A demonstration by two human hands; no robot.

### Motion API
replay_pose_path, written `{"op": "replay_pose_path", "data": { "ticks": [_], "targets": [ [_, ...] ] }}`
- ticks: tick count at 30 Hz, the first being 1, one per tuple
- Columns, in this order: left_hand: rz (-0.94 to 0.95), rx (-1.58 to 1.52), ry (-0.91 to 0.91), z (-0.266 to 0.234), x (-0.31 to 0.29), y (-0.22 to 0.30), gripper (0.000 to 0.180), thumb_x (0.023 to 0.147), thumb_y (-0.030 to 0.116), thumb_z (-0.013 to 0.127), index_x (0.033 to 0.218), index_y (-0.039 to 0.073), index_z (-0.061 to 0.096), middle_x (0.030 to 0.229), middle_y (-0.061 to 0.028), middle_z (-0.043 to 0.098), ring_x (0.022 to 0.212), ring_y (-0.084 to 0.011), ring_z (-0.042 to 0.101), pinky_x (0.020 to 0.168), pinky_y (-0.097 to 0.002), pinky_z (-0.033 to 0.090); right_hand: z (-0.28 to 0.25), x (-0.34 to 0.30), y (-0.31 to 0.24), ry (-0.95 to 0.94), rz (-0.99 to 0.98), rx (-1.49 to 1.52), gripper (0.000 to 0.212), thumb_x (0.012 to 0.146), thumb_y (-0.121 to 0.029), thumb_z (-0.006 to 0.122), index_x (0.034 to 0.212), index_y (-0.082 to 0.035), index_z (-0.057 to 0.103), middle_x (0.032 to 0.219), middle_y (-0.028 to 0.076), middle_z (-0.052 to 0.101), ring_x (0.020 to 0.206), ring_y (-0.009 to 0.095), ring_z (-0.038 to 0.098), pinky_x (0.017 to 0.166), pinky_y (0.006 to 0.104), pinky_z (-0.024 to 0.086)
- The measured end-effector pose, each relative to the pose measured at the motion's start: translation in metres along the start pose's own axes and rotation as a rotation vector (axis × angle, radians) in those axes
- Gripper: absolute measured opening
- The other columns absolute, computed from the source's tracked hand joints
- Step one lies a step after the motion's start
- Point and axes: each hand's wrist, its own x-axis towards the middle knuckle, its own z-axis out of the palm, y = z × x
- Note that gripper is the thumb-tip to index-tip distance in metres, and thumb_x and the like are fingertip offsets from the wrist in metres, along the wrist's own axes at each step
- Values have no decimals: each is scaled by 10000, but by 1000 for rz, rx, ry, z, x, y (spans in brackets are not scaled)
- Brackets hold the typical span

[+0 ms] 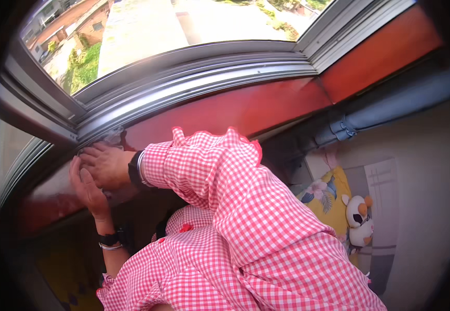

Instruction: The person wipes the window frame, a shelf, and a desk using a cloth.

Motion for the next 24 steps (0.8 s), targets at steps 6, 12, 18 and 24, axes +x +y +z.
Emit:
{"op": "replay_pose_path", "data": {
  "ticks": [6, 12, 18, 24],
  "targets": [
    [65, 293, -84, -9, -3, -18, 349, 955, 226, 451, 1163, -45, 524, 1257, -191, 491, 1196, -325, 418, 1020, -419, 294, -13, -45, 1, -43, 46, -85, 411, 859, -255, 482, 1204, -36, 523, 1355, 138, 438, 1288, 264, 373, 1077, 398, 262],
    [51, 386, -123, -8, -2, -17, 313, 948, 205, 467, 1122, -41, 550, 1227, -181, 512, 1166, -317, 442, 1009, -407, 307, -121, -170, 44, -116, 463, -217, 451, 885, -291, 491, 1262, -45, 466, 1410, 152, 361, 1339, 286, 286, 1102, 409, 210],
    [69, 520, -147, -10, -1, -19, 314, 938, 205, 476, 1100, -52, 556, 1188, -194, 528, 1127, -332, 464, 990, -416, 324, -222, -318, 93, -13, 848, -460, 505, 913, -351, 452, 1305, -34, 422, 1401, 173, 362, 1330, 311, 287, 1105, 414, 192],
    [30, 631, -151, -3, 1, -9, 308, 934, 204, 486, 1060, -62, 577, 1155, -209, 546, 1093, -348, 487, 964, -418, 355, -296, -430, 157, 88, 1205, -657, 517, 925, -368, 433, 1297, -10, 410, 1384, 221, 364, 1315, 354, 300, 1086, 420, 244]
  ]
}}
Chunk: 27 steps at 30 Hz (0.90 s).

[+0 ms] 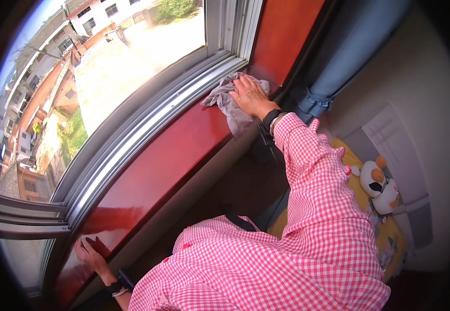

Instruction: The person wipes the window frame, a shelf, and a desk using a cloth.

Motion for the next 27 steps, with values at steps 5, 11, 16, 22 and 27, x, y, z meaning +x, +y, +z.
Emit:
{"op": "replay_pose_path", "data": {
  "ticks": [5, 11, 16, 22, 27],
  "targets": [
    [3, 110, 1, 2, 0, -5, 309, 932, 218, 495, 1013, -64, 592, 1116, -199, 565, 1064, -346, 497, 945, -422, 364, -1, 20, 46, 32, 84, -46, 483, 911, -330, 456, 1259, 3, 421, 1371, 230, 369, 1282, 370, 332, 1071, 420, 271],
    [-20, 143, -7, 1, 3, -1, 295, 928, 214, 496, 975, -61, 590, 1032, -194, 585, 998, -345, 516, 910, -417, 378, 5, 17, 42, 131, 55, 10, 414, 891, -275, 468, 1196, 6, 474, 1317, 232, 428, 1247, 367, 373, 1054, 417, 302],
    [-21, 138, -9, 5, 3, -8, 271, 918, 192, 505, 989, -56, 586, 1020, -188, 590, 993, -340, 520, 899, -423, 389, 12, -12, 30, 326, -85, 195, 279, 767, -38, 497, 1038, 6, 547, 1186, 192, 528, 1158, 351, 458, 1001, 410, 369],
    [76, 118, -73, 9, 8, 16, 273, 902, 196, 538, 1029, -41, 582, 1082, -192, 570, 1047, -345, 498, 934, -429, 375, 0, -62, -30, 421, -238, 519, 298, 669, 121, 471, 918, 3, 583, 1043, 152, 584, 1044, 339, 524, 926, 401, 427],
    [243, -159, -165, 18, 13, 132, 312, 883, 137, 548, 1157, -7, 513, 1308, -192, 431, 1280, -356, 306, 1048, -463, 257, -5, -84, -89, 366, -365, 804, 139, 743, 79, 569, 847, -14, 570, 971, 135, 614, 974, 310, 579, 868, 363, 456]
  ]
}}
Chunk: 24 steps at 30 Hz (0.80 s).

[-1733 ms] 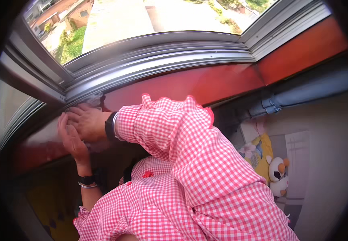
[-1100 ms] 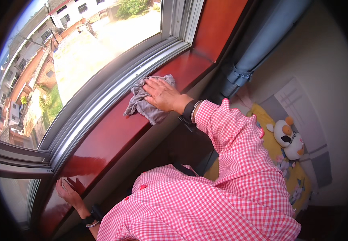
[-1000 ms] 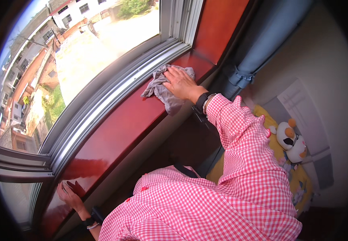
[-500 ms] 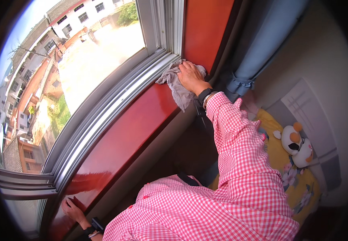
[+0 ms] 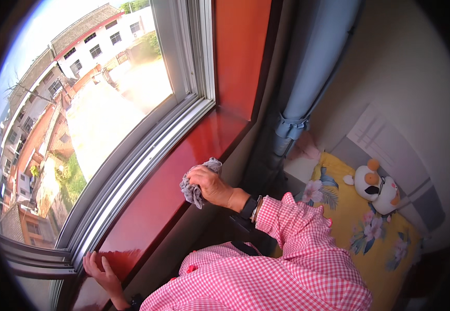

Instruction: The person wipes the window frame, a shelf, and a desk using a cloth.

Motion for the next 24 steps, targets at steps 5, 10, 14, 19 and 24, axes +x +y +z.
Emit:
{"op": "replay_pose_path", "data": {
  "ticks": [5, 10, 14, 19, 24],
  "targets": [
    [262, -288, -151, 33, 7, 86, 335, 801, 93, 624, 1122, 51, 540, 1288, -183, 445, 1271, -397, 308, 1032, -490, 269, -41, 30, 11, 78, 351, 208, 75, 855, 33, 555, 916, 9, 590, 937, 56, 632, 906, 136, 593, 816, 256, 475],
    [277, -381, -194, 41, -1, 104, 339, 798, 113, 646, 1122, 60, 560, 1239, -202, 470, 1234, -417, 338, 1002, -509, 307, -191, 168, -20, 348, 83, 70, 139, 914, 20, 474, 1013, 2, 569, 915, 16, 606, 774, 77, 571, 706, 223, 491],
    [229, -375, -200, 50, -3, 106, 335, 789, 113, 652, 1110, 71, 567, 1225, -193, 481, 1215, -429, 347, 990, -513, 316, -291, 301, -89, 423, -496, -728, 283, 828, 52, 481, 1102, 20, 543, 1212, 121, 529, 1076, 196, 538, 910, 280, 441],
    [178, -264, -182, 61, -1, 119, 351, 696, 52, 625, 1042, 60, 568, 1244, -182, 473, 1261, -412, 325, 1014, -488, 292, -327, 366, -82, 335, -454, -1810, 472, 792, -170, 516, 1208, 54, 493, 1376, 200, 396, 1313, 327, 317, 1099, 435, 230],
    [108, -163, -164, 60, -4, 121, 363, 715, 49, 653, 1066, 41, 564, 1273, -171, 473, 1263, -402, 328, 1015, -491, 294, -256, 332, 15, 236, -514, -1600, 490, 827, -198, 463, 1210, 108, 450, 1387, 277, 331, 1328, 403, 258, 1080, 517, 220]
  ]
}}
